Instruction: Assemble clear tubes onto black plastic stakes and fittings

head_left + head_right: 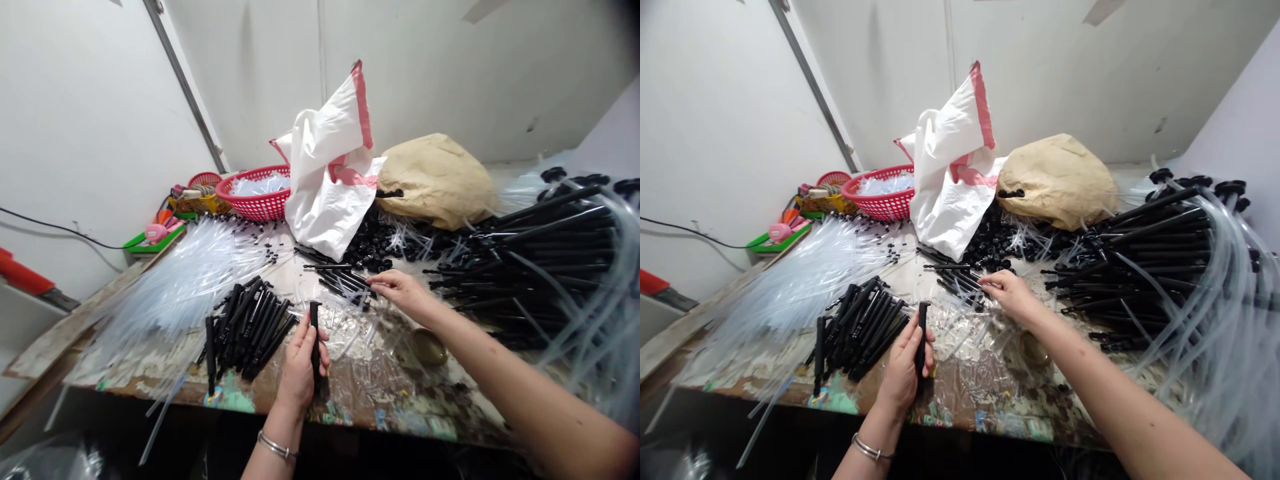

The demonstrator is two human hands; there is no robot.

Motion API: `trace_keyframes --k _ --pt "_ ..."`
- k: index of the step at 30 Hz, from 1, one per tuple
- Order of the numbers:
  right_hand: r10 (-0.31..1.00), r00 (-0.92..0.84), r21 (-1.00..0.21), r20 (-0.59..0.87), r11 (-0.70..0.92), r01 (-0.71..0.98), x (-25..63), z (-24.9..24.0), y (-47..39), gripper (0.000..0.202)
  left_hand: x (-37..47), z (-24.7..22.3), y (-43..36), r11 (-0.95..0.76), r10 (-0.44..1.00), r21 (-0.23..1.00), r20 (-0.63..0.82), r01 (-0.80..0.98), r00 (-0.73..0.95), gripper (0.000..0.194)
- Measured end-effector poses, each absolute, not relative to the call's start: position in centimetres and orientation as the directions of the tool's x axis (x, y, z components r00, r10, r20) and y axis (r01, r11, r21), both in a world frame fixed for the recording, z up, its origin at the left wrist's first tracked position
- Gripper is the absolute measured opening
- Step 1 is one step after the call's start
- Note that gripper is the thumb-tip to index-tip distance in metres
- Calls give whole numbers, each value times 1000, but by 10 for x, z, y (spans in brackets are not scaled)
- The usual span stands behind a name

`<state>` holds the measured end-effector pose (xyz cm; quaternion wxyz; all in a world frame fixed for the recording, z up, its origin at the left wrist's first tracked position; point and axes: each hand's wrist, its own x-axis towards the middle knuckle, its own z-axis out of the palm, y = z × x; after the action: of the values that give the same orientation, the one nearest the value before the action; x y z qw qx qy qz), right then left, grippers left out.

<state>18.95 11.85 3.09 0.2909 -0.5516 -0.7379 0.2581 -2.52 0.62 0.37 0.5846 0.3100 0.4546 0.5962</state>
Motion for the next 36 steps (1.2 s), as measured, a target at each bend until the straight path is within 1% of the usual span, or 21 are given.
trace_keyframes --k 2,4,6,7,8,10,13,16,18,20,22,26,28,31,36 --pt "980 -165 -806 107 183 563 201 43 114 28 -25 3 6 108 978 895 -175 -432 -117 51" --pt "993 -112 -922 30 71 382 212 53 104 30 -25 3 7 121 978 891 -183 -437 -102 52" --pt "994 -102 -977 -39 -16 215 221 59 90 33 -25 4 7 127 980 895 -179 -428 -83 51" --pt "992 -112 -981 -59 -37 191 225 61 82 35 -25 5 7 127 983 899 -171 -418 -69 49" --pt "990 -119 -978 -76 -51 201 230 62 73 37 -25 6 7 126 986 905 -161 -406 -53 46" --pt "988 -114 -953 -107 -69 296 240 60 57 40 -24 8 6 131 990 914 -144 -385 -7 41" --pt "988 -121 -866 -93 -20 499 255 50 37 40 -19 9 3 151 989 915 -143 -374 50 41" --pt "980 -195 -760 -27 106 641 266 40 25 32 -9 8 -1 160 987 910 -145 -383 69 45" --pt "965 -259 -670 49 224 708 271 34 21 26 -3 6 -3 180 983 909 -156 -376 94 48" --pt "939 -317 -541 137 339 769 273 31 20 26 1 4 -5 214 975 910 -179 -355 127 51" --pt "909 -370 -398 192 417 817 273 29 19 26 2 3 -6 237 969 914 -197 -329 151 56" --pt "877 -438 -137 199 468 873 271 28 20 19 1 2 -6 251 961 922 -203 -293 186 58" --pt "875 -443 -40 196 459 888 268 30 20 14 0 1 -6 252 959 926 -200 -282 200 57" --pt "871 -463 21 167 466 885 263 34 20 12 1 1 -7 255 958 928 -204 -272 204 57" --pt "877 -467 30 111 467 884 261 35 22 11 3 4 -7 248 960 936 -204 -249 189 58"
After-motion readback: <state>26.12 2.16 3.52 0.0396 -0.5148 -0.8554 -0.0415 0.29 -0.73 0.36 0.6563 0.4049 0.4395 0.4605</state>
